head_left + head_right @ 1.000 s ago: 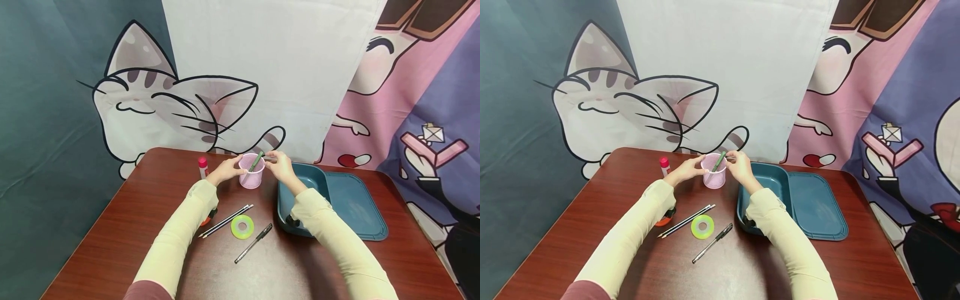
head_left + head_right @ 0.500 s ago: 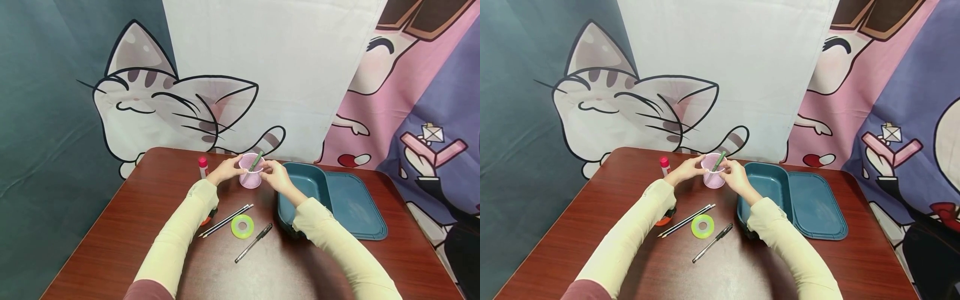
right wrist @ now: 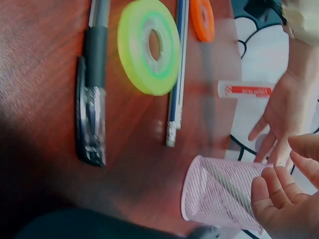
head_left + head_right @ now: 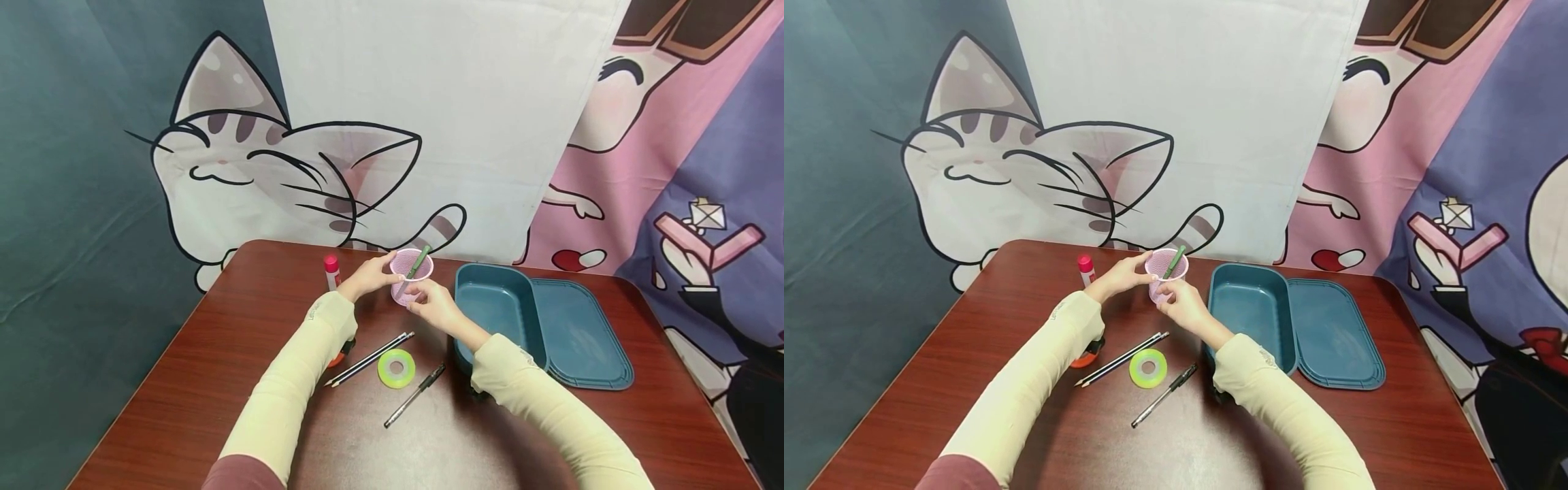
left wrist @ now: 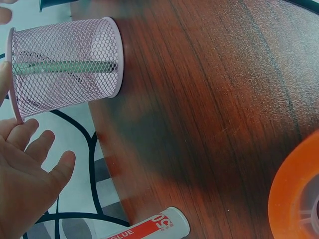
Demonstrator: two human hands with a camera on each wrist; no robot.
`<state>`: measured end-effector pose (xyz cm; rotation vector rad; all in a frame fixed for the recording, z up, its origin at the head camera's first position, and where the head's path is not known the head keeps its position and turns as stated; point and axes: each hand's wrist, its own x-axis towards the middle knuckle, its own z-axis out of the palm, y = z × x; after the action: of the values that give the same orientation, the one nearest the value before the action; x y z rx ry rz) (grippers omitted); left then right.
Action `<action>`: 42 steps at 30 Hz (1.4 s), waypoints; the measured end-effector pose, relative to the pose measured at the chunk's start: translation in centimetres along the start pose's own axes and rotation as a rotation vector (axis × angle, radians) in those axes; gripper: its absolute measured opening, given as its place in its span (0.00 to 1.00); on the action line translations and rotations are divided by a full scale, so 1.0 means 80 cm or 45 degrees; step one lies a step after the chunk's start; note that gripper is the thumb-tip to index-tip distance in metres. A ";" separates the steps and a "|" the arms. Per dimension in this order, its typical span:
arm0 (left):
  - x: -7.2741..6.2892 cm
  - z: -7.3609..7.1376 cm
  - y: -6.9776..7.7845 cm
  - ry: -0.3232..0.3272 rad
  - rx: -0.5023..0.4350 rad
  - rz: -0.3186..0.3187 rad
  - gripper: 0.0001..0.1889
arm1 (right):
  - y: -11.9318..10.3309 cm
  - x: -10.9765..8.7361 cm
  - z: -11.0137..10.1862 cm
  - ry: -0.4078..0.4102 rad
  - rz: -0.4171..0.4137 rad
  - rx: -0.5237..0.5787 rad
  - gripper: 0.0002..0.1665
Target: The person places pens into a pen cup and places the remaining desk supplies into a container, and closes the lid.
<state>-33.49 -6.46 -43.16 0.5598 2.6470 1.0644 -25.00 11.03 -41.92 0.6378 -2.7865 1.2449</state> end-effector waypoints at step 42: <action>-0.004 -0.001 0.003 0.007 0.008 0.030 0.37 | 0.024 -0.025 0.082 -0.113 -0.004 -0.232 0.09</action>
<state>-33.18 -6.50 -42.89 0.5919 2.6556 1.0662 -22.98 8.14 -48.13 0.6999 -2.9233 0.9692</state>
